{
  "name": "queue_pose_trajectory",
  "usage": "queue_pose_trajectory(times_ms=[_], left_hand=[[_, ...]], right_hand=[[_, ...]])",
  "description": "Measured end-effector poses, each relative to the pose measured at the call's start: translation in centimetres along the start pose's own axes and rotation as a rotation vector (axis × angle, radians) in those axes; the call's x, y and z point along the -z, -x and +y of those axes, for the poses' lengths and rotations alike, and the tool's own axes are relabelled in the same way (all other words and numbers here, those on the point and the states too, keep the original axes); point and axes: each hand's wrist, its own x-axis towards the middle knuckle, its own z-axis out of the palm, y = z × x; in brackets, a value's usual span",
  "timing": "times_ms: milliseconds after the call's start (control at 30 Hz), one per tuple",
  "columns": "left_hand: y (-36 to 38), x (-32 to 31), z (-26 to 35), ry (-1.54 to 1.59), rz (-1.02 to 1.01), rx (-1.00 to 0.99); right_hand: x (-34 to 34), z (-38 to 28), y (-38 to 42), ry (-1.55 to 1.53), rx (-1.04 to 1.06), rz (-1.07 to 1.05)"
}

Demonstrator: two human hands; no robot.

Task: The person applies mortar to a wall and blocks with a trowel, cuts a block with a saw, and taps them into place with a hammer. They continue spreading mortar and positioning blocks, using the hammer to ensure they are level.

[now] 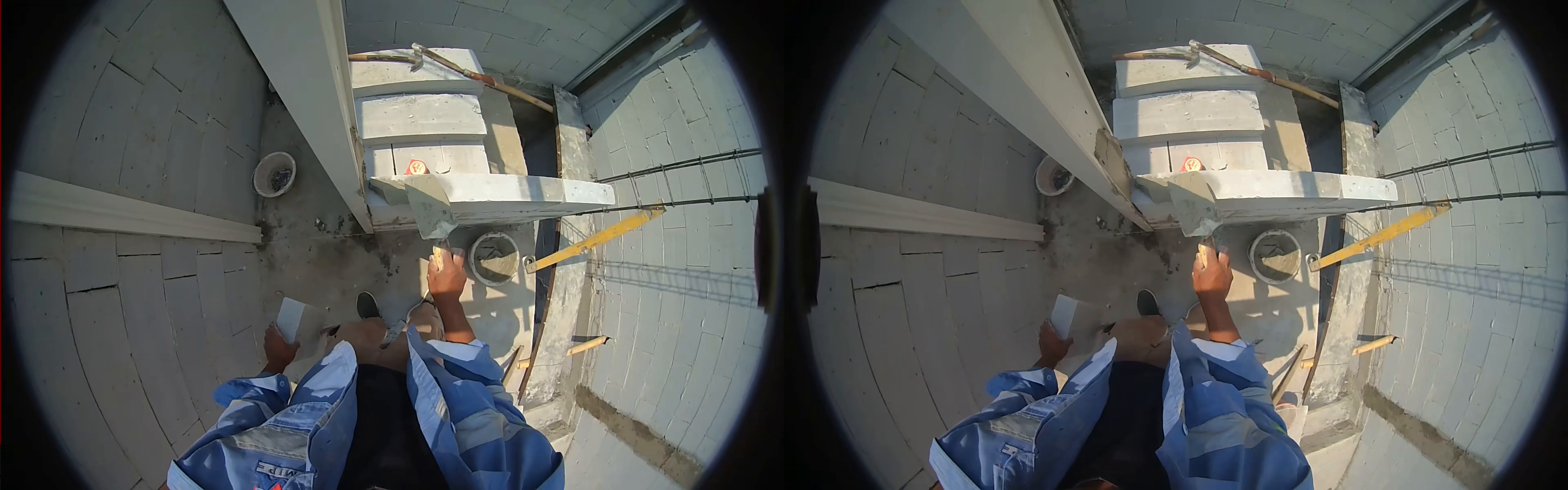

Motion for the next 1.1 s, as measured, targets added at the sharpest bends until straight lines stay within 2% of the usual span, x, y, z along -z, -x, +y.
queue_pose_trajectory(times_ms=[100, 200, 267, 333, 367, 433, 467, 533, 600, 667, 700, 767, 900, 1100], left_hand=[[0.2, 0.1, 0.6, -0.007, 0.022, 0.01], [1.0, 0.8, -0.4, 0.009, 0.019, -0.039], [0.7, 0.7, -0.3, 0.038, 0.027, -0.036], [-0.3, -0.6, -0.7, 0.045, 0.045, -0.044], [-0.2, -1.0, -1.5, 0.043, 0.063, -0.04], [-0.8, -0.8, -0.8, 0.037, 0.035, -0.001], [-0.8, -0.7, -0.4, 0.027, 0.004, 0.04], [-1.0, -0.4, 0.3, 0.014, -0.003, 0.043], [-1.1, -0.3, 0.7, 0.002, -0.008, 0.042], [-1.3, 0.0, 1.2, -0.025, -0.085, 0.095], [-1.3, -0.1, 1.2, -0.025, -0.085, 0.093], [-0.9, -0.7, 0.8, -0.022, -0.032, 0.07], [-0.3, -0.7, 0.7, -0.023, -0.036, 0.067], [0.1, -0.4, 0.7, -0.001, -0.057, 0.114]], right_hand=[[-4.6, 0.4, -0.7, 0.07, -0.039, 0.104], [-4.3, 1.1, 1.9, -0.081, -0.047, 0.075], [-3.1, 2.0, 5.1, 0.003, -0.033, 0.075], [-0.8, 1.6, 7.2, 0.072, -0.119, -0.116], [-0.2, 1.1, 8.3, 0.074, -0.124, -0.121], [1.7, -1.4, 8.7, -0.402, -0.07, 0.036], [2.5, -2.6, 8.3, -0.402, -0.073, 0.035], [4.5, -6.2, 4.9, -0.803, -0.293, -0.264], [6.1, -9.1, 1.6, -1.212, -0.455, -0.403], [5.7, -9.9, -0.6, -1.491, -0.612, -0.528], [5.6, -10.2, -1.6, -1.491, -0.611, -0.525], [5.2, -10.6, -3.1, -1.624, -0.682, -0.646], [4.3, -11.1, -4.2, -1.565, -0.644, -0.718], [4.6, -10.1, -4.4, -1.441, -0.665, -0.682]])
